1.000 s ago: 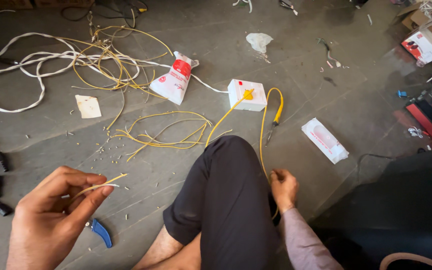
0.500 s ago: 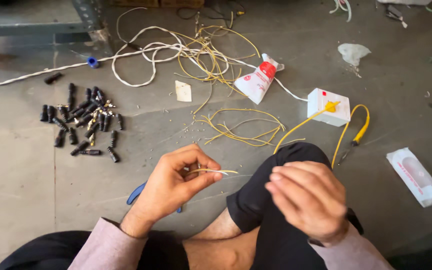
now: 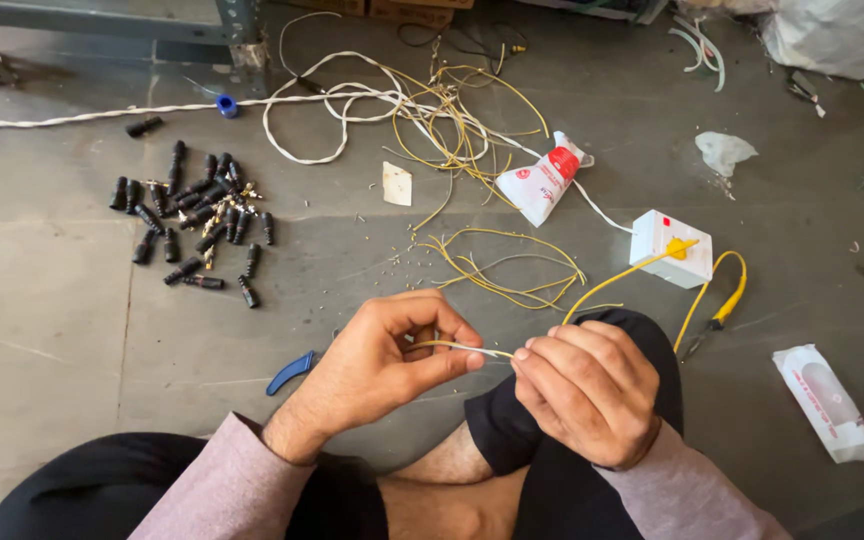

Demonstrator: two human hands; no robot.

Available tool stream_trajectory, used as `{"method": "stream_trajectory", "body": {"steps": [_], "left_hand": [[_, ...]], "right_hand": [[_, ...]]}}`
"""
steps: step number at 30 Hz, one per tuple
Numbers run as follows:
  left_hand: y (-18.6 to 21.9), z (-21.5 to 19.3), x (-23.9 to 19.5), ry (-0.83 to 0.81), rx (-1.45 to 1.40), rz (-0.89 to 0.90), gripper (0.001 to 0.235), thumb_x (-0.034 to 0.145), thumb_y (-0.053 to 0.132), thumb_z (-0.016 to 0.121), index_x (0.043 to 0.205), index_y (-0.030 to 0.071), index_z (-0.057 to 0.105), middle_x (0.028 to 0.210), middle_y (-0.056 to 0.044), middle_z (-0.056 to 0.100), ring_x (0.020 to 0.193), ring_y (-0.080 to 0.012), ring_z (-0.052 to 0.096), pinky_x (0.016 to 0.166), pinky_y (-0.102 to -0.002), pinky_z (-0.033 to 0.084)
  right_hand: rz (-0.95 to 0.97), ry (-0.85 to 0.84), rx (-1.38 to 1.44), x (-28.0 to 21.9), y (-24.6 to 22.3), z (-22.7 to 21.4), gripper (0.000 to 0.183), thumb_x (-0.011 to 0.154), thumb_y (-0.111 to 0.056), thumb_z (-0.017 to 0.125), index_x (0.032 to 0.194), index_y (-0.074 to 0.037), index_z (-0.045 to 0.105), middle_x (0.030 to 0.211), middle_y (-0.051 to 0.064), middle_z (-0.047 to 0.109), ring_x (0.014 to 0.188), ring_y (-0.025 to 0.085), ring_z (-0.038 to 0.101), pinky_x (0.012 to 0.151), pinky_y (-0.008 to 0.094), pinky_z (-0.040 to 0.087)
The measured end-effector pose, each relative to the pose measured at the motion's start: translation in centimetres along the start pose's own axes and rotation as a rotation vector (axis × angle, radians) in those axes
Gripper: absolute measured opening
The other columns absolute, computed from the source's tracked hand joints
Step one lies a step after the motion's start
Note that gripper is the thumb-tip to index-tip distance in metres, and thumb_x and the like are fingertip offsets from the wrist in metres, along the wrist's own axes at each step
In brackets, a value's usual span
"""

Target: The person sits on the floor and uses a soldering iron to attach small metal connectors to the ends of yellow wires. They handle the wires and connectors by hand, apply heat with the soldering iron, and place finished units aside.

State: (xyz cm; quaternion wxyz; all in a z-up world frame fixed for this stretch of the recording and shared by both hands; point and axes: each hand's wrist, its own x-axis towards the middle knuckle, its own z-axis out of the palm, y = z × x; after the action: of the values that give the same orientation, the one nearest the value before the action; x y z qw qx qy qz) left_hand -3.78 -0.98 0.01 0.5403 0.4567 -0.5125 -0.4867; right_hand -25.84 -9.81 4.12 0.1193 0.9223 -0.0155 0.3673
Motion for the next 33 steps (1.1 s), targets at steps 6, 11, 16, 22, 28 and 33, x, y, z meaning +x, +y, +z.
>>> {"method": "stream_trajectory", "body": {"steps": [6,11,16,22,28,33], "left_hand": [[0.2,0.4,-0.3,0.018,0.050,0.141,0.017,0.084,0.015,0.084,0.099,0.008,0.080,0.077,0.004,0.055,0.066,-0.0042,0.045,0.056,-0.022,0.039],[0.1,0.7,-0.3,0.061,0.101,0.212,0.013,0.085,0.016,0.083,0.096,0.011,0.082,0.074,0.001,0.056,0.066,-0.0084,0.043,0.058,-0.024,0.038],[0.4,0.6,-0.5,0.039,0.075,0.322,0.012,0.086,0.010,0.079,0.098,0.011,0.079,0.082,0.001,0.063,0.073,-0.0099,0.053,0.065,-0.025,0.046],[0.8,0.1,-0.6,0.029,0.152,0.378,0.016,0.085,0.008,0.077,0.101,0.010,0.077,0.086,0.000,0.066,0.077,-0.0111,0.061,0.068,-0.026,0.051],[1.1,-0.1,-0.5,0.012,0.155,0.390,0.015,0.086,0.007,0.076,0.100,0.010,0.078,0.087,0.001,0.068,0.076,-0.0100,0.061,0.066,-0.025,0.050],[1.2,-0.1,-0.6,0.002,0.075,0.320,0.012,0.087,0.007,0.078,0.099,0.008,0.078,0.086,0.001,0.065,0.076,-0.0075,0.057,0.064,-0.022,0.047]], "right_hand": [[0.046,0.018,0.168,0.8,-0.4,0.6,0.024,0.084,0.005,0.079,0.102,0.005,0.065,0.096,0.014,0.068,0.086,0.031,0.071,0.075,0.041,0.061],[0.183,0.019,0.259,0.8,-1.1,0.9,0.021,0.084,0.007,0.076,0.101,0.006,0.064,0.092,0.015,0.068,0.083,0.030,0.071,0.073,0.040,0.060],[0.458,0.027,0.458,0.4,-2.6,0.6,0.013,0.088,0.005,0.072,0.098,0.004,0.064,0.091,0.012,0.068,0.081,0.022,0.069,0.073,0.031,0.056],[1.445,-0.010,1.344,0.4,-3.0,0.8,0.014,0.095,-0.008,0.060,0.091,0.004,0.066,0.076,0.009,0.064,0.068,0.015,0.058,0.059,0.027,0.046],[1.844,-0.215,1.834,0.2,-1.6,0.1,0.025,0.099,-0.019,0.053,0.083,-0.002,0.061,0.066,0.004,0.053,0.059,0.017,0.054,0.052,0.030,0.042],[1.244,-0.134,1.174,0.3,-2.6,-0.2,0.031,0.106,-0.019,0.052,0.087,-0.001,0.068,0.075,0.007,0.063,0.066,0.019,0.059,0.060,0.029,0.047]]}}
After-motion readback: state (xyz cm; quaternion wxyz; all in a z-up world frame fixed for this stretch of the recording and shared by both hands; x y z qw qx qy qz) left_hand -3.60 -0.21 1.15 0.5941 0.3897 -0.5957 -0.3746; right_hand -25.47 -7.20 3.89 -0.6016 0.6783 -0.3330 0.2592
